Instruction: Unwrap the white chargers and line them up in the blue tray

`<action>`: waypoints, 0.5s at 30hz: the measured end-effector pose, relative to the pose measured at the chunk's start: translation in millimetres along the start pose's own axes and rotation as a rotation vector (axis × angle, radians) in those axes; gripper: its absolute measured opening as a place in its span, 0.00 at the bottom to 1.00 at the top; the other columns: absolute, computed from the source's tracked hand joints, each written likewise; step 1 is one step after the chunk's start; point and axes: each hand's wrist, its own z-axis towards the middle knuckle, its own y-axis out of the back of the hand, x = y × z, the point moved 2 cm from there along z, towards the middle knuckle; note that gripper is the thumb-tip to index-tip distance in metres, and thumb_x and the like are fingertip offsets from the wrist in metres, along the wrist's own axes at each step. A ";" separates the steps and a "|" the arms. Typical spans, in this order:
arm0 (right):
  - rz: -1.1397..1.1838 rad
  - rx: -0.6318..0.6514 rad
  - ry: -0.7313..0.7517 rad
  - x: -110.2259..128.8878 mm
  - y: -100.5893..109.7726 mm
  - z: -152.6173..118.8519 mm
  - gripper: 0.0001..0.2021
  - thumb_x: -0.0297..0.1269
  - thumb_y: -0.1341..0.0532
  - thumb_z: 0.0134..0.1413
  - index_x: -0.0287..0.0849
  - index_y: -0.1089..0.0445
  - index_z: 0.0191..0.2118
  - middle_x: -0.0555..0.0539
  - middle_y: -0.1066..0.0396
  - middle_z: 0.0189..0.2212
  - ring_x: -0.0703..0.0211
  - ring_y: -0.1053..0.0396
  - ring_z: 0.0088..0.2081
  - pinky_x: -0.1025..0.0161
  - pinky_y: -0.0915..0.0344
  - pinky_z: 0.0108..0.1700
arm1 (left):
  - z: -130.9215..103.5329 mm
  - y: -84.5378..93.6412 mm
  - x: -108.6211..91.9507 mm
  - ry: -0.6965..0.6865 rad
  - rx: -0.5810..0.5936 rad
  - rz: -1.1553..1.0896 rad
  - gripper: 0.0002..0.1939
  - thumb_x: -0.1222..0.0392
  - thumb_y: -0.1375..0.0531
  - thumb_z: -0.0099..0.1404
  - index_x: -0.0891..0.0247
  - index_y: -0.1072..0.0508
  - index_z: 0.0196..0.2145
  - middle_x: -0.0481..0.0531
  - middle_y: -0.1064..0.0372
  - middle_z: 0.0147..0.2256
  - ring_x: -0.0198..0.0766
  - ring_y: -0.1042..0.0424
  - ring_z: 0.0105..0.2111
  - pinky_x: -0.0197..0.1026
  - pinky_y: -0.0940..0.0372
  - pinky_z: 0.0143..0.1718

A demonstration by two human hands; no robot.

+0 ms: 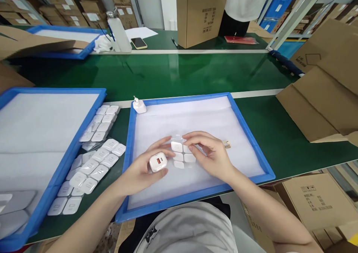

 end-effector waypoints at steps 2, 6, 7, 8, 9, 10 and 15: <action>-0.012 -0.021 0.014 -0.5 0.8 -1.6 0.10 0.25 0.39 0.67 0.48 0.25 0.44 0.45 0.20 0.46 0.56 0.21 0.48 0.59 0.20 0.46 | 0.3 -1.5 -5.1 -0.075 0.092 -0.036 0.20 0.70 0.38 0.59 0.62 0.23 0.49 0.63 0.31 0.61 0.52 0.29 0.62 0.51 0.33 0.62; -0.134 -0.050 0.102 2.5 -1.2 -10.8 0.16 0.21 0.38 0.63 0.49 0.21 0.48 0.43 0.22 0.55 0.45 0.28 0.59 0.45 0.25 0.57 | -2.4 -2.0 -9.8 -0.135 0.104 -0.003 0.24 0.74 0.39 0.57 0.62 0.23 0.51 0.59 0.24 0.53 0.48 0.23 0.55 0.46 0.29 0.57; -0.173 -0.022 0.155 5.1 -3.4 -13.3 0.18 0.21 0.37 0.62 0.49 0.21 0.51 0.43 0.23 0.56 0.43 0.30 0.61 0.42 0.27 0.59 | -3.1 -1.9 -10.0 -0.147 0.102 -0.003 0.23 0.74 0.39 0.57 0.62 0.23 0.51 0.59 0.24 0.53 0.48 0.23 0.56 0.46 0.29 0.57; -0.190 0.017 0.203 7.9 -6.1 -15.4 0.19 0.21 0.37 0.61 0.48 0.22 0.53 0.42 0.23 0.56 0.42 0.31 0.61 0.42 0.27 0.60 | -3.5 -1.6 -10.1 -0.161 0.102 -0.011 0.23 0.74 0.39 0.57 0.63 0.23 0.50 0.59 0.24 0.54 0.48 0.23 0.56 0.46 0.29 0.57; -0.184 0.057 0.236 10.5 -8.7 -16.9 0.20 0.21 0.36 0.61 0.46 0.23 0.56 0.41 0.22 0.55 0.43 0.29 0.59 0.43 0.26 0.58 | -3.7 -1.4 -10.2 -0.177 0.105 -0.023 0.22 0.73 0.38 0.58 0.63 0.23 0.50 0.60 0.24 0.54 0.48 0.23 0.56 0.46 0.29 0.58; -0.161 0.086 0.251 12.7 -10.8 -17.7 0.20 0.22 0.36 0.62 0.45 0.24 0.57 0.40 0.21 0.53 0.44 0.27 0.56 0.45 0.24 0.55 | -3.6 -1.1 -10.4 -0.193 0.109 -0.036 0.21 0.73 0.38 0.58 0.63 0.23 0.50 0.60 0.24 0.55 0.47 0.23 0.56 0.45 0.29 0.58; -0.010 0.090 0.143 14.8 -10.9 -14.6 0.15 0.28 0.34 0.64 0.43 0.25 0.55 0.39 0.19 0.46 0.50 0.21 0.47 0.52 0.21 0.48 | -2.9 -1.1 -13.7 -0.246 0.140 -0.099 0.21 0.73 0.38 0.59 0.63 0.23 0.50 0.57 0.21 0.49 0.41 0.20 0.47 0.38 0.26 0.47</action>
